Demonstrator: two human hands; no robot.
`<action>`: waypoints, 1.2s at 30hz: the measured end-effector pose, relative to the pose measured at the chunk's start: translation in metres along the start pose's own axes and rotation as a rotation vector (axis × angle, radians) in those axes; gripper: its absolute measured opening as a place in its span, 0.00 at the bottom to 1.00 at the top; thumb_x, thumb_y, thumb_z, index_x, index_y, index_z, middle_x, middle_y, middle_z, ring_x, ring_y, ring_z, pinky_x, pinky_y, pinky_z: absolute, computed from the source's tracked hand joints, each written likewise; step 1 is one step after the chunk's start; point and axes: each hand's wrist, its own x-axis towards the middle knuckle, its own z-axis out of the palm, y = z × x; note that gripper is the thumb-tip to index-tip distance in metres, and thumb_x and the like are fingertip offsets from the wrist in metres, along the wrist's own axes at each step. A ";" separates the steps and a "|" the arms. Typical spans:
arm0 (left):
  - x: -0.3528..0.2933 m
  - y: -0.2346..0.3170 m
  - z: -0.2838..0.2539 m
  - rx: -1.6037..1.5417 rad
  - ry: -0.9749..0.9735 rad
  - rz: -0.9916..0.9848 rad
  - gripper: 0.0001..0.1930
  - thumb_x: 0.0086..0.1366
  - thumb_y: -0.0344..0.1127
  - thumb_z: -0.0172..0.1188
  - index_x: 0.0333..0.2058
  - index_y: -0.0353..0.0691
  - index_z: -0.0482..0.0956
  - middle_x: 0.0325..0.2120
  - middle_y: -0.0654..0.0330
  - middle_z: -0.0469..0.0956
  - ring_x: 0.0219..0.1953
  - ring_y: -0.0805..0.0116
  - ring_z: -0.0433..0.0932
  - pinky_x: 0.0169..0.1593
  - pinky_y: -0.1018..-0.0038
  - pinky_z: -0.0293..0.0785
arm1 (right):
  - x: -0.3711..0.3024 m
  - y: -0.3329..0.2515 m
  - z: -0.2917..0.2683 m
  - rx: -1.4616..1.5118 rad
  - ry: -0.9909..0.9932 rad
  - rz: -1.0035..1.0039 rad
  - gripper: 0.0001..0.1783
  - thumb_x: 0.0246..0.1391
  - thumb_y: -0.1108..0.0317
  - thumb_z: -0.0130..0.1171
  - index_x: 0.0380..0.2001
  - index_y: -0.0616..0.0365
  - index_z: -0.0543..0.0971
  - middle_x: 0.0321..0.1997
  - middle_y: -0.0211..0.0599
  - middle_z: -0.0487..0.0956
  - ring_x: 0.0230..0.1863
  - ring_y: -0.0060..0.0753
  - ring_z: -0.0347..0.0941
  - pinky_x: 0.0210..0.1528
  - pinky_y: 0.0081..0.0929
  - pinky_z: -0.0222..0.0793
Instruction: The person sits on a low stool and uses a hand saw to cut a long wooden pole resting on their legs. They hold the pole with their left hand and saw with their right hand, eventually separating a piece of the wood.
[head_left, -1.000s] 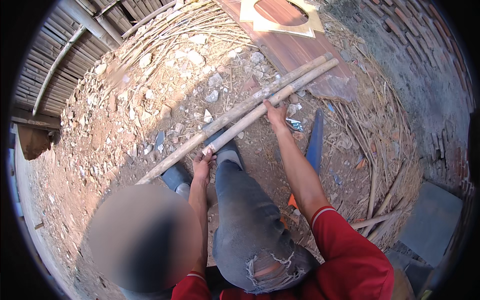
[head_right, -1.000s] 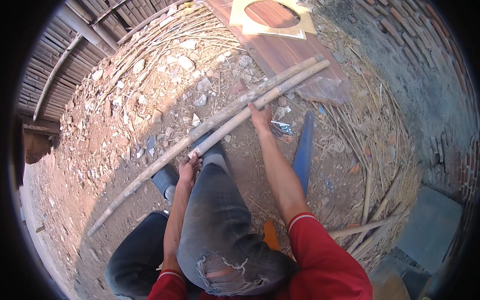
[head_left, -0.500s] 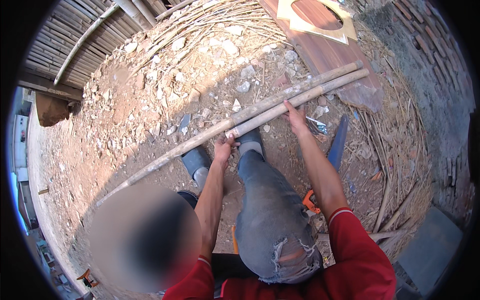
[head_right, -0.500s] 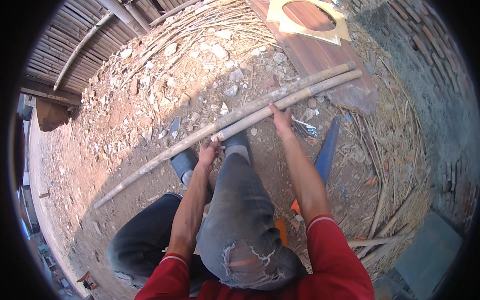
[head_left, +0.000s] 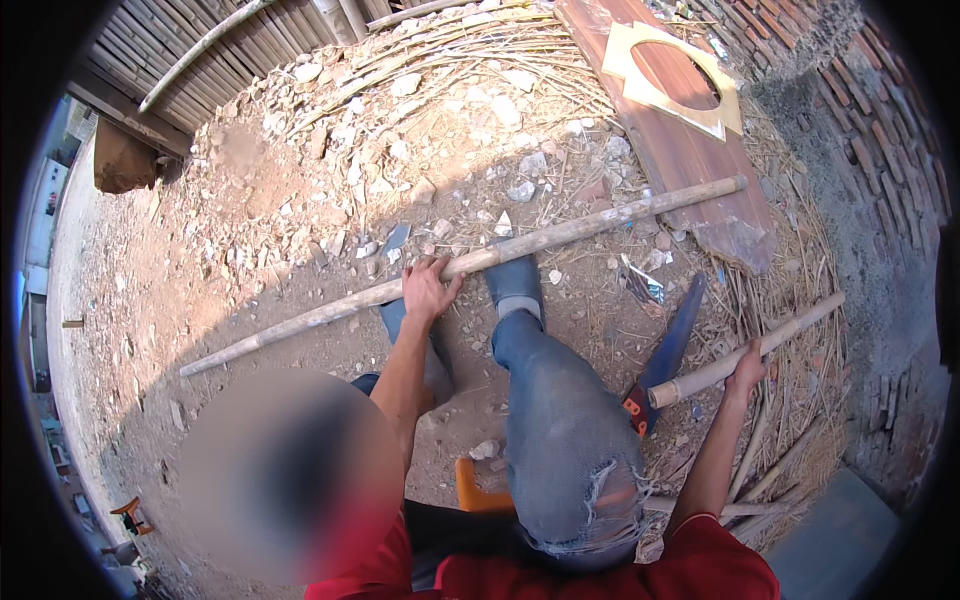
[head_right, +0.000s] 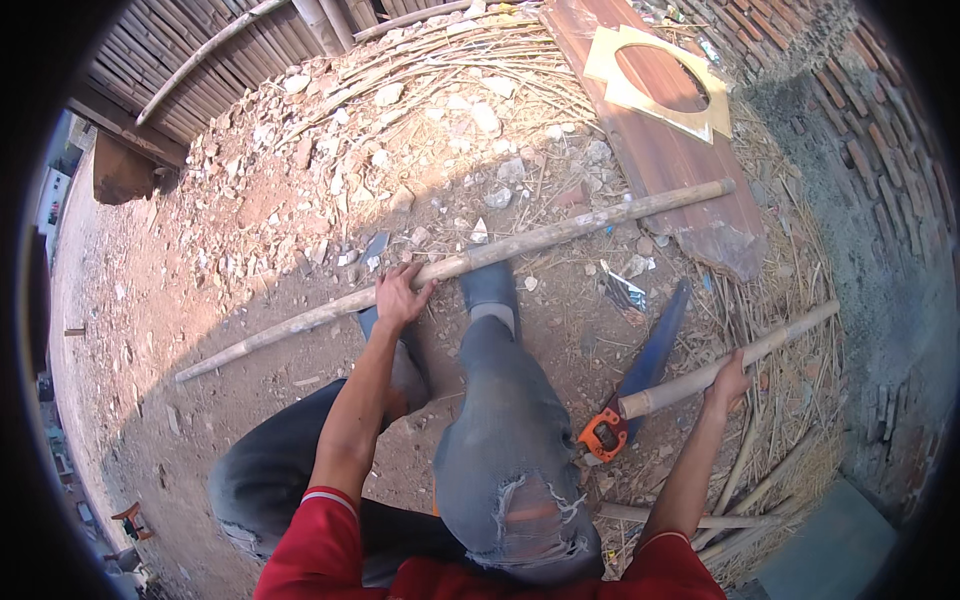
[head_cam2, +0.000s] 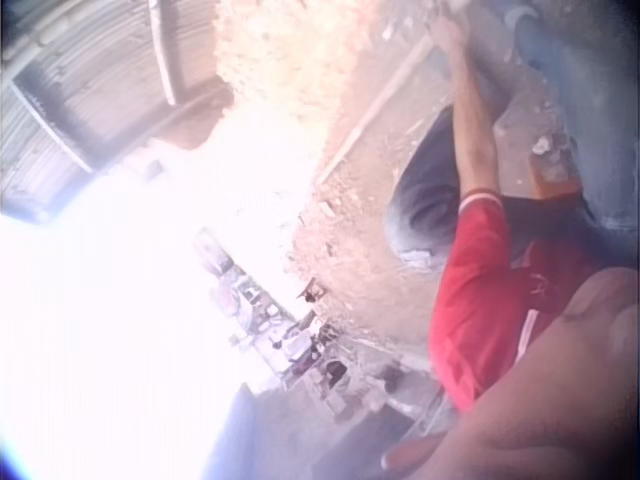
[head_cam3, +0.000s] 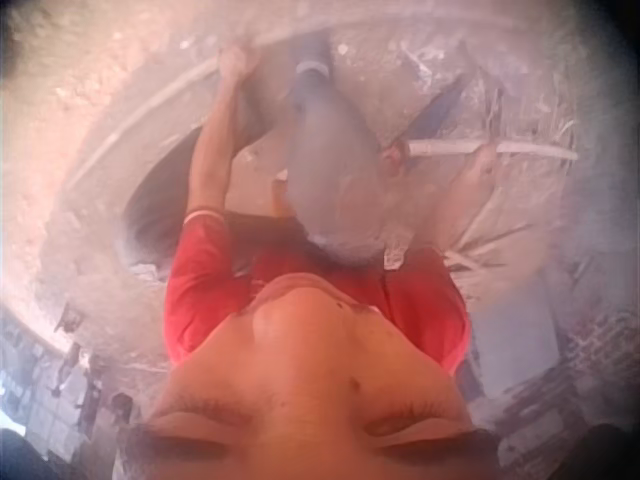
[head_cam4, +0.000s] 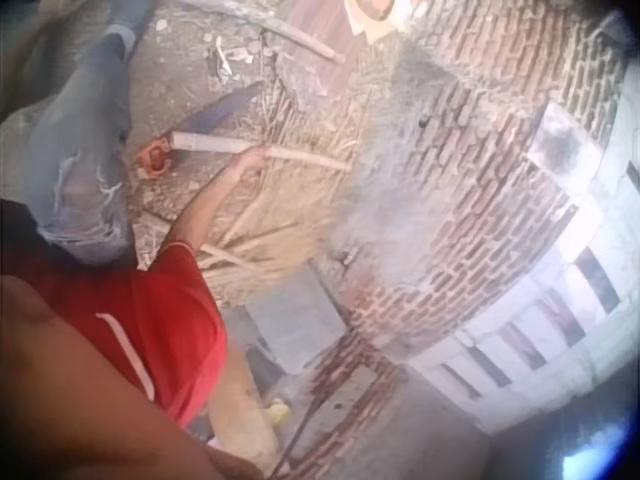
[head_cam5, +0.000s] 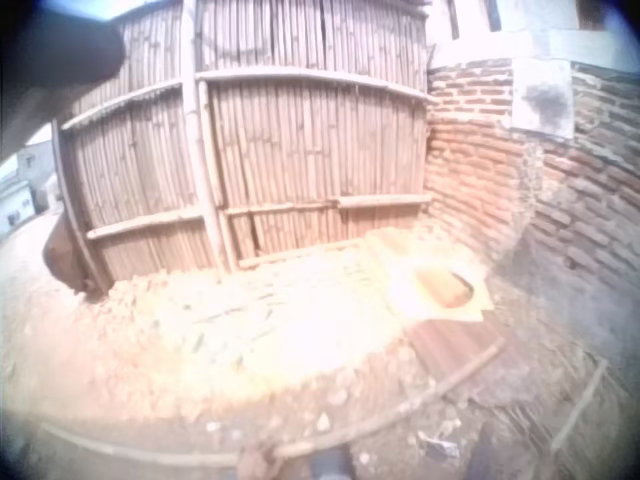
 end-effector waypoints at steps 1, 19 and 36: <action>0.004 0.005 0.006 -0.040 -0.013 0.025 0.31 0.65 0.61 0.62 0.59 0.47 0.81 0.54 0.52 0.81 0.61 0.52 0.75 0.66 0.48 0.64 | 0.018 0.008 -0.042 -0.025 0.067 -0.083 0.21 0.62 0.65 0.66 0.52 0.70 0.78 0.40 0.42 0.81 0.35 0.36 0.79 0.39 0.39 0.76; 0.043 0.161 0.066 -0.130 -0.115 0.147 0.29 0.69 0.62 0.55 0.59 0.51 0.80 0.47 0.51 0.84 0.55 0.53 0.79 0.60 0.55 0.69 | -0.157 0.094 -0.129 -1.007 -0.622 -0.171 0.40 0.54 0.53 0.70 0.60 0.74 0.71 0.67 0.72 0.62 0.67 0.72 0.62 0.69 0.57 0.63; 0.049 0.162 0.039 -0.113 -0.336 -0.021 0.35 0.65 0.72 0.53 0.52 0.48 0.85 0.42 0.48 0.87 0.47 0.49 0.86 0.52 0.57 0.80 | -0.241 0.023 -0.266 -0.825 -0.366 -0.132 0.30 0.50 0.62 0.74 0.53 0.65 0.76 0.53 0.53 0.70 0.55 0.56 0.72 0.56 0.45 0.72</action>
